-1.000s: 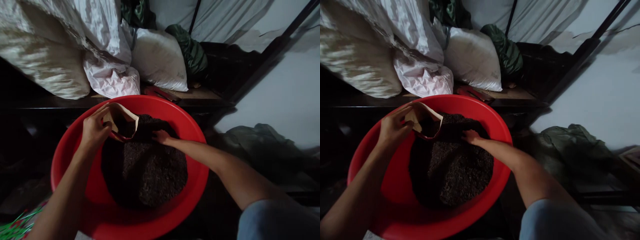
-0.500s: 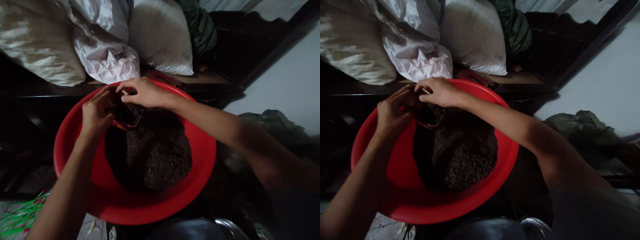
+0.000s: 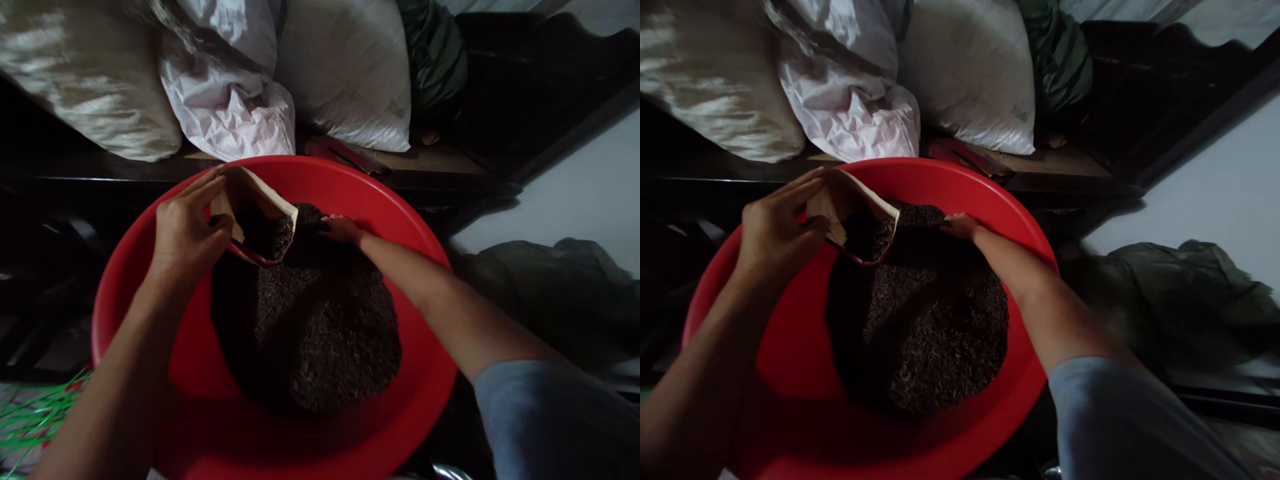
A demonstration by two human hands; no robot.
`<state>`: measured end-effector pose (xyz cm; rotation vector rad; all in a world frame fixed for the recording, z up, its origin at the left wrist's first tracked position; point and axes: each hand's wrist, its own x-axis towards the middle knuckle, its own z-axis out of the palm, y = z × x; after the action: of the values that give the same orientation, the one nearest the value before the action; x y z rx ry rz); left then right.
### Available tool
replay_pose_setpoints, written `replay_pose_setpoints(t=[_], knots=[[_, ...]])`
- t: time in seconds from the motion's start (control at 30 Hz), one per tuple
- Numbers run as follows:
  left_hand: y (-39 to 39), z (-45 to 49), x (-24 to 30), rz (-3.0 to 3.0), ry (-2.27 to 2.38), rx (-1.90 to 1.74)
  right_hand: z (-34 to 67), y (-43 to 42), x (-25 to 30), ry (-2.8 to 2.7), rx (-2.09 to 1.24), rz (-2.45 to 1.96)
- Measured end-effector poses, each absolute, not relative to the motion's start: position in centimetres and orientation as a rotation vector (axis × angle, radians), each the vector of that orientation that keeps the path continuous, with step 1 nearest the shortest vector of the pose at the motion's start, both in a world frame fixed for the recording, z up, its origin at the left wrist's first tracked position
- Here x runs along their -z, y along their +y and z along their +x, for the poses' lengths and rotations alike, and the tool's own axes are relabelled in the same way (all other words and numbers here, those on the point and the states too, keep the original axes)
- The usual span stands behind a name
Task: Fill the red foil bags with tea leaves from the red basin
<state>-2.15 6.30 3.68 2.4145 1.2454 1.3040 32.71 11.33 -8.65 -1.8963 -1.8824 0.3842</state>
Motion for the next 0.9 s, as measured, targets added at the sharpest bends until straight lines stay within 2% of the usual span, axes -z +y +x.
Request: replay_pose_setpoints(t=[0.2, 0.47, 0.6, 0.77, 0.9], knots=[[6.4, -2.2, -3.7, 2.430, 1.254, -1.298, 31.4, 8.2, 12.4, -2.044, -0.403, -2.265], [6.0, -2.0, -3.8, 2.404, 1.222, -1.296, 30.4, 4.5, 10.3, -2.075, -0.435, -2.335], [6.0, -2.0, -3.5, 2.385, 1.213, -1.307, 28.7, 3.1, 5.8, -1.972, -0.515, -2.137], [5.8, -1.8, -3.3, 2.414, 1.191, -1.245, 25.1, 2.7, -4.0, -1.474, -0.863, -1.418], [5.7, -2.0, -3.5, 2.421, 1.174, -1.205, 21.3, 3.3, -9.3, -1.412, -0.990, -1.236]])
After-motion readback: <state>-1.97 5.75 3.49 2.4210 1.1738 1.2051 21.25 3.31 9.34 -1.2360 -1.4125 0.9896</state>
